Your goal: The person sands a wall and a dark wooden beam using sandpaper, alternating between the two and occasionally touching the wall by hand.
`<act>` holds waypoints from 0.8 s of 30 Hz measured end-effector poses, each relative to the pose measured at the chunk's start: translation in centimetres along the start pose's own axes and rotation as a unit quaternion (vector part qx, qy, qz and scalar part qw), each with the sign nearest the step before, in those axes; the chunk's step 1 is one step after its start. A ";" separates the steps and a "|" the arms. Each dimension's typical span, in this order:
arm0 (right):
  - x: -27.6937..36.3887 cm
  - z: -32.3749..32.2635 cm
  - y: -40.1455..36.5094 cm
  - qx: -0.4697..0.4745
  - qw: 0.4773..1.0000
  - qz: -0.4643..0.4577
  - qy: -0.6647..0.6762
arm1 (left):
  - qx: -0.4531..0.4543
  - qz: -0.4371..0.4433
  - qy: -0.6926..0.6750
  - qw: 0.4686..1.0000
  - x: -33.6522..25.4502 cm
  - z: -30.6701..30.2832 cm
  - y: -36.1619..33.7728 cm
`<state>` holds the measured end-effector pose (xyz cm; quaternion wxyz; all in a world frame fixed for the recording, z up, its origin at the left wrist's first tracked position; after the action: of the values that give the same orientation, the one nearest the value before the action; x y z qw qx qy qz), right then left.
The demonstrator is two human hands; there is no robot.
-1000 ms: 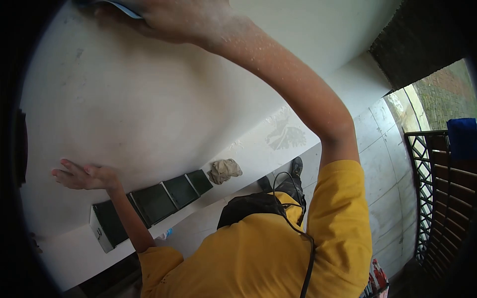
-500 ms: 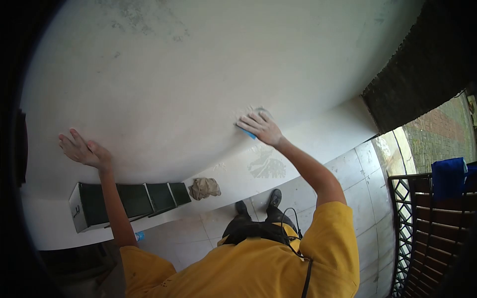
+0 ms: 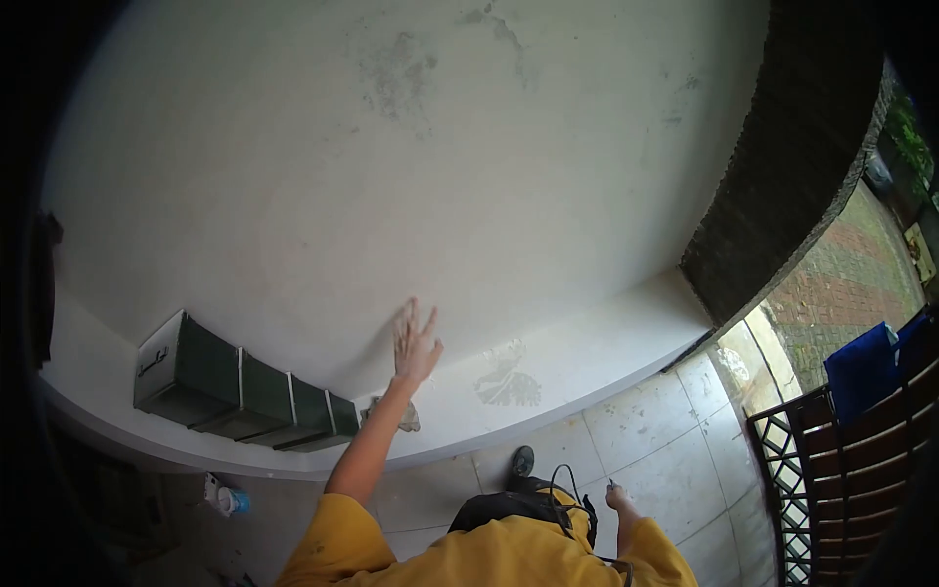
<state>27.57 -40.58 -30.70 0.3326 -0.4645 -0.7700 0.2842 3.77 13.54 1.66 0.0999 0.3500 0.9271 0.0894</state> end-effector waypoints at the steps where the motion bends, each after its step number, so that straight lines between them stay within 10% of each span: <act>1: -0.5 -0.3 -0.6 0.009 1.000 0.004 0.014 | 0.185 -0.040 -0.095 0.977 -1.0 3.8 -3.2; 2: -1.2 -0.5 -1.2 0.020 0.999 0.009 0.025 | 0.308 -0.056 -0.094 0.945 -3.0 4.1 -5.9; 8: -0.1 -2.9 -4.9 -0.009 0.996 -0.082 0.023 | 0.119 -0.019 -0.089 0.989 -5.2 0.5 -10.9; 18: 0.8 -2.4 -1.8 -0.074 0.972 -0.162 0.156 | -0.253 0.052 0.156 0.953 -5.1 -25.0 6.2; 24: -5.3 -4.1 0.6 -0.074 0.973 -0.042 0.214 | -0.416 0.059 0.212 0.882 -6.0 -31.3 19.3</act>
<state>32.95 -44.62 -29.93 0.4663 -0.5052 -0.7184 0.1061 12.54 20.80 37.15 0.0316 0.3033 0.7814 0.5444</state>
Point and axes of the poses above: each hand's wrist, its own y-axis towards the middle knuckle, its own z-axis out of the palm, x = y × z, the point moved 1 cm from there along y, towards the middle knuckle, and after that the axes turned 2 degrees about x, right-handed, at the moved point
